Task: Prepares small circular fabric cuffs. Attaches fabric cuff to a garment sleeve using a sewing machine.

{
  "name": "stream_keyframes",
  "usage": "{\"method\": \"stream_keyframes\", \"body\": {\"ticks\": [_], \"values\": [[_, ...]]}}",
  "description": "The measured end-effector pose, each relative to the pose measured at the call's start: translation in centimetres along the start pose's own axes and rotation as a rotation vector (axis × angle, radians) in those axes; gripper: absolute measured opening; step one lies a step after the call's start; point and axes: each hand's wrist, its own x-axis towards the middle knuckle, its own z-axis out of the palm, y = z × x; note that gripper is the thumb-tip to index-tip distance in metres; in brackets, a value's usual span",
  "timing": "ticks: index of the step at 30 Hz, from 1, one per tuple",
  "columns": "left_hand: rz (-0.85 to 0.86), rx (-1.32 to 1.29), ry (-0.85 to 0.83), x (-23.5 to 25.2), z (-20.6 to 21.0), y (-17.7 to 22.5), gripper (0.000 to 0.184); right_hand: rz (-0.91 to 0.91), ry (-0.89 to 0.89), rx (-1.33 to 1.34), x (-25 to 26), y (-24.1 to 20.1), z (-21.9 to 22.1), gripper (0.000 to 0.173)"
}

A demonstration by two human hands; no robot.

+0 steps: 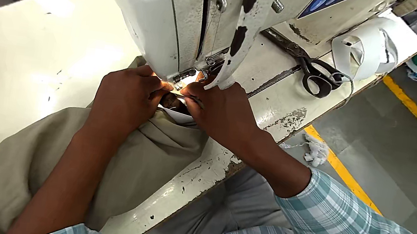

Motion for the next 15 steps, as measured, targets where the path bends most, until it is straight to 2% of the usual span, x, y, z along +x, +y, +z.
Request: {"method": "stream_keyframes", "body": {"ticks": [6,10,15], "values": [[-0.05,-0.034,-0.008,-0.1,0.1,0.2,0.014,-0.009,0.027,0.085,0.6,0.4,0.5,0.011],[-0.063,-0.051,-0.01,-0.1,0.1,0.3,0.015,0.004,-0.01,0.091,0.6,0.3,0.3,0.012],[0.008,-0.032,-0.006,-0.1,0.2,-0.1,0.021,0.041,-0.125,0.049,0.0,-0.4,-0.6,0.013]]}}
